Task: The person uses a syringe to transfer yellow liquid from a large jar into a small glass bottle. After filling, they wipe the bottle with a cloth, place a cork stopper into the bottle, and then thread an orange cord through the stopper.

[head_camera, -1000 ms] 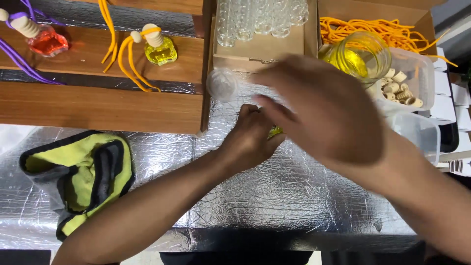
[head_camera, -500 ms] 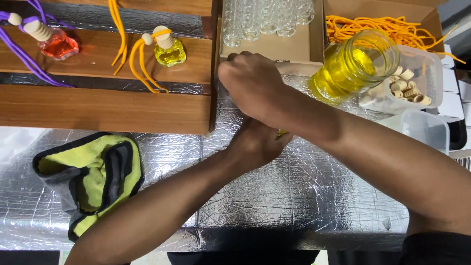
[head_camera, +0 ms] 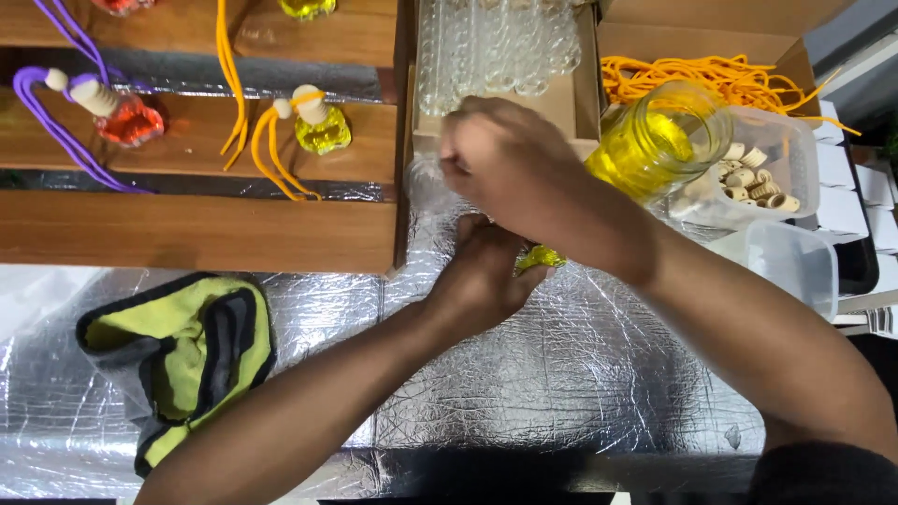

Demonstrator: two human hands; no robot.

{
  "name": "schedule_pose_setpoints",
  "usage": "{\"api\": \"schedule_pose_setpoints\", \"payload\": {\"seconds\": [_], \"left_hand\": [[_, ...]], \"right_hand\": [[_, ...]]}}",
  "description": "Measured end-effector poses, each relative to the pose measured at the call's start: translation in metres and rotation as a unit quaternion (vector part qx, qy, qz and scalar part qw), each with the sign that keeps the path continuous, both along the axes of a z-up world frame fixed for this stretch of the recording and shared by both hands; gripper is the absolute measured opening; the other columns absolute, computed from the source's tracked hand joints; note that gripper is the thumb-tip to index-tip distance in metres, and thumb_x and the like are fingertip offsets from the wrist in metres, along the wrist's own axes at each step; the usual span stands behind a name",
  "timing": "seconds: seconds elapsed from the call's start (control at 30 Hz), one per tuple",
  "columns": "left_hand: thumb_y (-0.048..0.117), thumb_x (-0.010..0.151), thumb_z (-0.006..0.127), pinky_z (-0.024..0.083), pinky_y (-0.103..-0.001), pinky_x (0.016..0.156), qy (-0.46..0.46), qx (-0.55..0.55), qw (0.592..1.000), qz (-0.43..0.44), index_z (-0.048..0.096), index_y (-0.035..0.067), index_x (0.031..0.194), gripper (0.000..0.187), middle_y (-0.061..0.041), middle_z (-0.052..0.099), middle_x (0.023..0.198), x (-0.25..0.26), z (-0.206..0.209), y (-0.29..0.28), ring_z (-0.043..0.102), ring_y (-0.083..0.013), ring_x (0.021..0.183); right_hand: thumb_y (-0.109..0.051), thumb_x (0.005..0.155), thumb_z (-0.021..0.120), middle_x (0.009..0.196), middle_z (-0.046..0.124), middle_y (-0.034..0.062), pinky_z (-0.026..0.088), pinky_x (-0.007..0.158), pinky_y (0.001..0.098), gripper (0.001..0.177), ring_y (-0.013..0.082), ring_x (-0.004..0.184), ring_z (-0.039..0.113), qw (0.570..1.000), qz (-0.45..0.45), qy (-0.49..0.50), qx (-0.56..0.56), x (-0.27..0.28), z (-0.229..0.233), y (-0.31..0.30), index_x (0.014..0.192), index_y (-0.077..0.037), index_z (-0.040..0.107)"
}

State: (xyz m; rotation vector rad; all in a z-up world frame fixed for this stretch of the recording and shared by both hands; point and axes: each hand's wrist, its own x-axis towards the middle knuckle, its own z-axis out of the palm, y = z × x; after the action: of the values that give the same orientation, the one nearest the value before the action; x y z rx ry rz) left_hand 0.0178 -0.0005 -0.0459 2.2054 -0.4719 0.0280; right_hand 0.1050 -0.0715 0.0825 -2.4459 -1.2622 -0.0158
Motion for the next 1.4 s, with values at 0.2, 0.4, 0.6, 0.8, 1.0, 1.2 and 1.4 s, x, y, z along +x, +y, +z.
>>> {"api": "schedule_pose_setpoints", "payload": {"seconds": [0.2,0.4,0.6,0.8,1.0,1.2,1.4], "left_hand": [[0.018,0.088,0.075,0.03,-0.043,0.107,0.013,-0.073,0.996,0.057,0.06,0.012,0.116,0.032,-0.01,0.076,0.107,-0.004,0.044,0.001,0.072,-0.029,0.102],[0.005,0.089,0.073,0.06,-0.034,0.08,-0.018,-0.207,0.977,0.058,0.06,0.007,0.108,0.023,-0.009,0.078,0.098,-0.004,0.052,0.0,0.077,-0.0258,0.089],[0.014,0.09,0.076,0.04,-0.043,0.109,0.044,-0.128,0.983,0.124,0.062,0.016,0.116,0.03,-0.01,0.077,0.105,-0.002,0.037,-0.006,0.072,-0.0336,0.107],[0.013,0.088,0.078,0.043,-0.042,0.107,0.031,-0.118,0.984,0.127,0.064,0.016,0.114,0.03,-0.009,0.077,0.1,-0.001,0.04,-0.006,0.073,-0.0317,0.103],[0.008,0.088,0.077,0.045,-0.042,0.104,0.001,-0.123,0.986,0.114,0.064,0.015,0.115,0.031,-0.009,0.077,0.1,-0.003,0.04,-0.005,0.074,-0.0309,0.102],[0.009,0.088,0.079,0.047,-0.046,0.102,0.001,-0.133,0.987,0.087,0.065,0.014,0.117,0.033,-0.011,0.075,0.102,-0.007,0.035,-0.012,0.071,-0.0334,0.105],[0.007,0.088,0.077,0.051,-0.048,0.097,0.011,-0.131,0.989,0.066,0.067,0.013,0.12,0.034,-0.013,0.075,0.101,-0.011,0.041,-0.013,0.069,-0.0369,0.104]], "right_hand": [[-0.026,0.097,0.069,0.086,0.061,0.0156,0.052,0.078,0.0553,0.019,0.0419,0.087,0.065,0.993,-0.096,0.072,-0.019,-0.039,0.044,-0.065,0.1,-0.007,0.066],[-0.006,0.097,0.07,0.094,0.065,0.0128,0.053,0.072,0.0389,0.009,0.0266,0.082,0.063,0.995,-0.086,0.039,0.045,-0.063,0.016,-0.121,0.103,-0.001,0.066],[-0.026,0.105,0.058,0.085,0.062,0.0098,0.057,0.07,0.0347,0.022,0.0281,0.082,0.069,0.994,-0.111,-0.011,-0.02,-0.06,-0.043,-0.14,0.1,-0.008,0.07],[-0.036,0.109,0.05,0.093,0.064,0.0133,0.057,0.072,0.0391,0.037,0.0309,0.09,0.069,0.988,-0.104,-0.102,-0.057,-0.054,-0.081,-0.134,0.095,-0.006,0.069],[-0.02,0.1,0.061,0.098,0.068,0.0166,0.057,0.075,0.0473,0.019,0.0381,0.088,0.071,0.991,-0.123,0.036,0.038,-0.06,-0.078,-0.137,0.099,-0.002,0.067],[-0.008,0.092,0.078,0.092,0.077,0.0065,0.054,0.063,0.028,0.011,0.019,0.079,0.078,0.95,-0.144,0.1,0.258,-0.056,-0.054,-0.135,0.103,-0.008,0.074],[0.009,0.088,0.073,0.091,0.075,0.0179,0.063,0.072,0.037,0.018,0.0274,0.085,0.08,0.932,-0.098,0.147,0.315,-0.058,-0.044,-0.134,0.105,0.004,0.074]]}}
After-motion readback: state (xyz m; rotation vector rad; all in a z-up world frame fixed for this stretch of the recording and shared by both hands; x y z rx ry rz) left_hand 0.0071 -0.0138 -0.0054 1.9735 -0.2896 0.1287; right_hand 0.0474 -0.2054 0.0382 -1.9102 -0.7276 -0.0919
